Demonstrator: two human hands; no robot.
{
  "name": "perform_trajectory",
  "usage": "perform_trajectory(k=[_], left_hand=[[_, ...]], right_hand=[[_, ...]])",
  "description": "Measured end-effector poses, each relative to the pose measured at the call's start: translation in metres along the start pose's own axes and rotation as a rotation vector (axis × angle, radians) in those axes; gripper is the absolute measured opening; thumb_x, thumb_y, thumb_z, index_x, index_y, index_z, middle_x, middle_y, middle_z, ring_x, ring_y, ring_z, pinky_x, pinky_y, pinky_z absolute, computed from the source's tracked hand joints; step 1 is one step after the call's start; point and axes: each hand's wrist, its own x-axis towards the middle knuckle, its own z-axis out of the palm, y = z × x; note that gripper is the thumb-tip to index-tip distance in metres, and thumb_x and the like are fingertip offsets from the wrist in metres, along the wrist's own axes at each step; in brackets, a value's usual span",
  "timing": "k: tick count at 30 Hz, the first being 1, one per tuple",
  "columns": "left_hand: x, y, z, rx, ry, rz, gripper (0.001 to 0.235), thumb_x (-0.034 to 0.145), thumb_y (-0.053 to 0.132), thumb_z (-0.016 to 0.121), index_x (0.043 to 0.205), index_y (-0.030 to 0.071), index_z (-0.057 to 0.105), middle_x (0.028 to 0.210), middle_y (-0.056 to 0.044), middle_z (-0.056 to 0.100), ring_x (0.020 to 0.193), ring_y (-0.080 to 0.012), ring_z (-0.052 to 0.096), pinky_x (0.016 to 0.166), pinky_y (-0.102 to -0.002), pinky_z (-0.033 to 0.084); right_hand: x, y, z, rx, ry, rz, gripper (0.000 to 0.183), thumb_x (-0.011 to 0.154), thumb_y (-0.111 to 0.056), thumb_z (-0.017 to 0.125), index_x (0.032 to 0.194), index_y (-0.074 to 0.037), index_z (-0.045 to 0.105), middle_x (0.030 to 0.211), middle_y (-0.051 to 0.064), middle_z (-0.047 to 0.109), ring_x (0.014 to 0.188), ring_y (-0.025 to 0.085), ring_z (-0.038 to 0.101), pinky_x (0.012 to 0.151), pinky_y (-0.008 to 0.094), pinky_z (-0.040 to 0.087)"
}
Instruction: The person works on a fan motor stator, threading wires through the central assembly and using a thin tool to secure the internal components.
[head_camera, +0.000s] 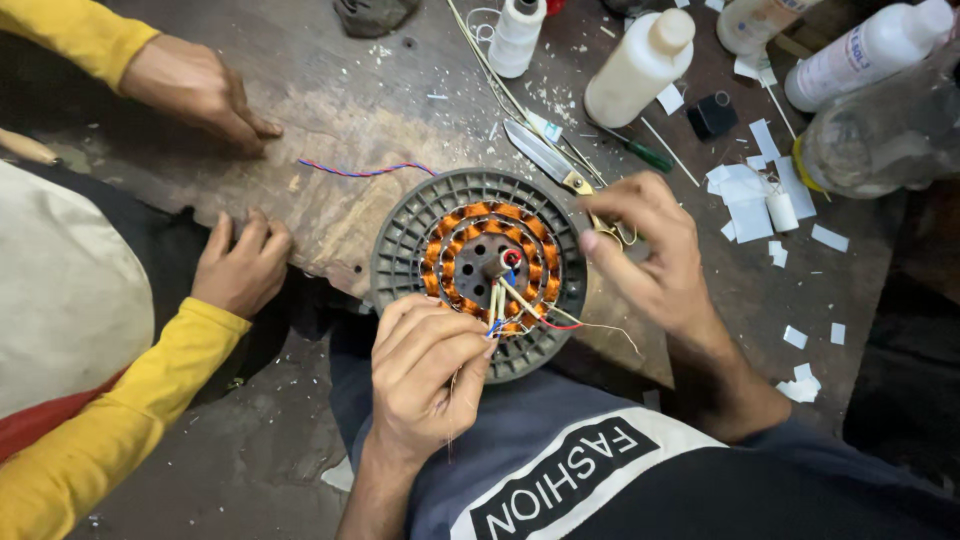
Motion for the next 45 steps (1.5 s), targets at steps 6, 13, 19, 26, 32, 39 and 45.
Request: perform_trajectory(k=[6, 13, 19, 26, 32, 39, 45], left_hand=[[-0.004, 0.006, 0.002, 0.027, 0.005, -0.056, 0.018, 0.082, 0.002, 0.083, 0.092, 0.007, 0.068, 0.093, -0.005, 0.072, 0.085, -0.0221, 0.069, 0.092, -0.042, 0.051], [-0.016, 0.020, 0.006, 0.182, -0.015, -0.219, 0.053, 0.069, 0.022, 0.092, 0.112, 0.002, 0.067, 0.118, -0.014, 0.067, 0.116, -0.0360, 0.064, 0.107, -0.052, 0.048], [-0.014, 0.005, -0.001, 0.119, -0.057, -0.244, 0.055, 0.070, 0.021, 0.092, 0.114, 0.001, 0.067, 0.123, -0.016, 0.067, 0.123, -0.0371, 0.063, 0.109, -0.046, 0.050], [0.006, 0.001, -0.017, 0.160, -0.119, -0.172, 0.052, 0.067, 0.021, 0.092, 0.109, 0.003, 0.069, 0.117, -0.016, 0.066, 0.118, -0.0374, 0.063, 0.110, -0.052, 0.045], [0.010, 0.007, 0.002, 0.182, -0.099, -0.040, 0.023, 0.076, 0.007, 0.084, 0.093, 0.007, 0.069, 0.101, -0.007, 0.068, 0.106, -0.0282, 0.066, 0.110, -0.054, 0.043], [0.008, 0.001, 0.003, -0.040, -0.119, -0.075, 0.017, 0.079, 0.003, 0.081, 0.085, 0.007, 0.065, 0.086, -0.006, 0.068, 0.088, -0.0246, 0.069, 0.107, -0.048, 0.048], [0.010, 0.002, 0.003, -0.072, -0.166, -0.078, 0.015, 0.084, -0.001, 0.078, 0.094, 0.005, 0.068, 0.087, -0.007, 0.069, 0.088, -0.0224, 0.070, 0.107, -0.047, 0.050]], right_hand=[[0.024, -0.049, 0.007, -0.040, -0.423, -0.439, 0.022, 0.077, -0.015, 0.076, 0.096, -0.006, 0.073, 0.091, 0.011, 0.059, 0.092, 0.030, 0.059, 0.083, 0.042, 0.044], [0.021, -0.030, 0.023, 0.077, -0.311, -0.469, 0.011, 0.079, -0.014, 0.075, 0.083, -0.010, 0.065, 0.090, 0.006, 0.063, 0.089, 0.025, 0.063, 0.079, 0.039, 0.043], [0.009, -0.007, 0.031, 0.275, -0.255, -0.442, 0.010, 0.090, -0.013, 0.070, 0.090, -0.008, 0.062, 0.099, 0.007, 0.071, 0.091, 0.022, 0.068, 0.083, 0.036, 0.048], [0.000, 0.009, 0.025, 0.705, -0.415, -0.335, 0.010, 0.097, -0.011, 0.066, 0.092, -0.008, 0.058, 0.092, 0.008, 0.075, 0.081, 0.019, 0.067, 0.085, 0.038, 0.044], [0.008, 0.002, 0.014, 0.555, -0.457, -0.432, 0.008, 0.094, -0.011, 0.071, 0.094, -0.007, 0.064, 0.083, 0.003, 0.066, 0.079, 0.018, 0.063, 0.084, 0.037, 0.044], [0.010, -0.031, 0.021, 0.246, -0.330, -0.487, 0.030, 0.077, -0.014, 0.088, 0.099, -0.002, 0.072, 0.066, 0.001, 0.058, 0.060, 0.016, 0.053, 0.065, 0.035, 0.037], [0.008, -0.034, 0.025, 0.236, -0.253, -0.596, 0.016, 0.083, -0.009, 0.083, 0.095, -0.003, 0.074, 0.071, 0.004, 0.064, 0.061, 0.019, 0.052, 0.068, 0.036, 0.035]])
